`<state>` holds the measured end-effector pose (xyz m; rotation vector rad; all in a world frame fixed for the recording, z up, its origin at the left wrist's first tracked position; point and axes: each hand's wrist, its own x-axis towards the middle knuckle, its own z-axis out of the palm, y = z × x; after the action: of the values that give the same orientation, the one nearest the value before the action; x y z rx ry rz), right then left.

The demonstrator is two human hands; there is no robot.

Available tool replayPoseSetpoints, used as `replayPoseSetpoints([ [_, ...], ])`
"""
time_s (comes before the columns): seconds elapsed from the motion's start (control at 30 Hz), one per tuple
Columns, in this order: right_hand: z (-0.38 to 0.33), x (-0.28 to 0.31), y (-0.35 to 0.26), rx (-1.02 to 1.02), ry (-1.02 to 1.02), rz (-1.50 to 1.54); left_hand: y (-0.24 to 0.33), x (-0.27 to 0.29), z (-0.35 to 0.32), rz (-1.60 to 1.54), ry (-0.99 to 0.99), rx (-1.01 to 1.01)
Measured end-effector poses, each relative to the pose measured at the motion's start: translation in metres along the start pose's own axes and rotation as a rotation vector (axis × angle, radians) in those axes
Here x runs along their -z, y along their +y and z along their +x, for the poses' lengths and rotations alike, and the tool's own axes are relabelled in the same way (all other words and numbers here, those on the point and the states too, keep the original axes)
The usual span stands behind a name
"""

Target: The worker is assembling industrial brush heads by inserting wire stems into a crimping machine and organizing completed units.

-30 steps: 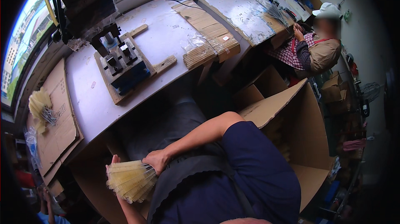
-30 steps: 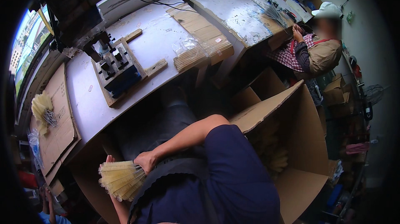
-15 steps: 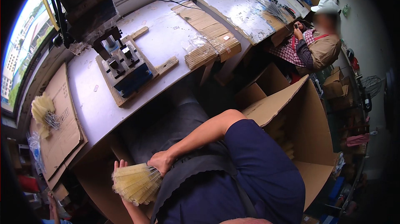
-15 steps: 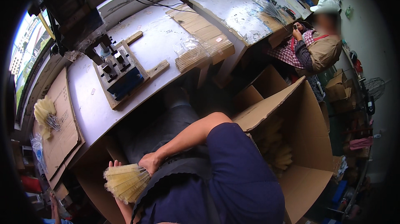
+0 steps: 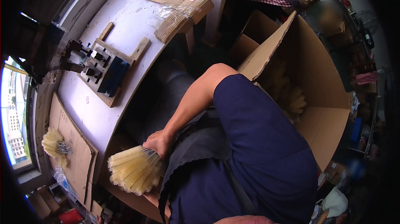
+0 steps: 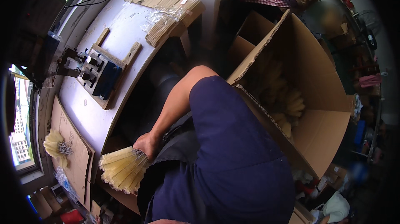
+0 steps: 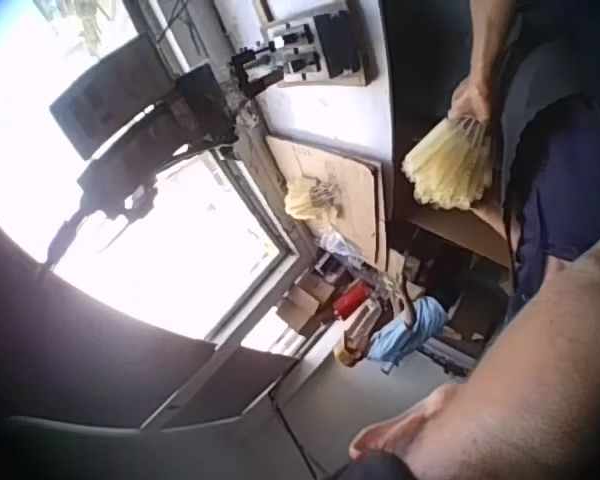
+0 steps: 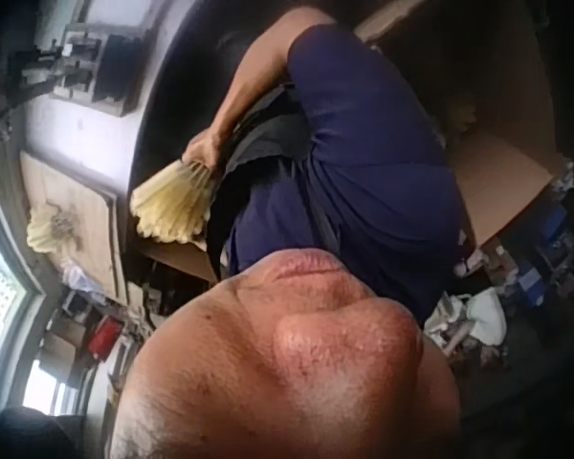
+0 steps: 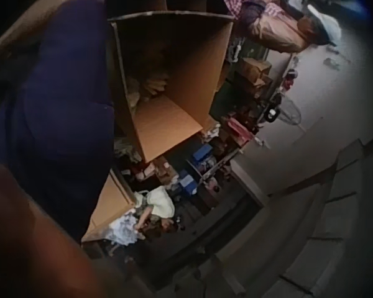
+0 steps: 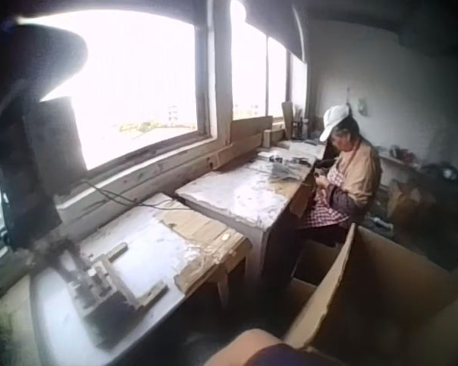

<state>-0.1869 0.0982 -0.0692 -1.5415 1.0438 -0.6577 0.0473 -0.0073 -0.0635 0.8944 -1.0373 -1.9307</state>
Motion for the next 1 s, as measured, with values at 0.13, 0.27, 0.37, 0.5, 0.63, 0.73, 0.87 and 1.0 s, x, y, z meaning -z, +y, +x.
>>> replayPoseSetpoints([
  [0.13,-0.013,0.04,-0.03,0.171,0.396,0.012,0.024,0.009,0.026,0.078,-0.056,-0.042],
  [0.27,-0.071,0.089,-0.072,0.229,0.748,0.003,0.026,-0.007,0.045,0.197,-0.35,0.082],
  [0.37,-0.125,0.121,-0.111,0.115,0.946,-0.177,0.009,-0.062,0.055,0.249,-0.568,0.195],
  [0.5,-0.232,0.153,-0.133,-0.058,1.03,-0.985,-0.02,-0.129,0.071,0.322,-0.672,0.254],
  [0.63,-0.37,0.081,-0.191,-0.174,1.542,-0.633,-0.039,-0.173,0.087,0.419,-0.759,0.34],
  [0.73,-0.454,0.006,-0.156,-0.378,1.791,-0.766,-0.049,-0.205,0.091,0.52,-0.845,0.358],
  [0.87,-0.511,-0.103,-0.101,-0.759,1.984,-0.603,-0.062,-0.237,0.095,0.647,-0.903,0.37],
  [1.0,-0.547,-0.168,-0.043,-1.092,1.853,-0.382,-0.078,-0.25,0.103,0.741,-0.851,0.419],
])
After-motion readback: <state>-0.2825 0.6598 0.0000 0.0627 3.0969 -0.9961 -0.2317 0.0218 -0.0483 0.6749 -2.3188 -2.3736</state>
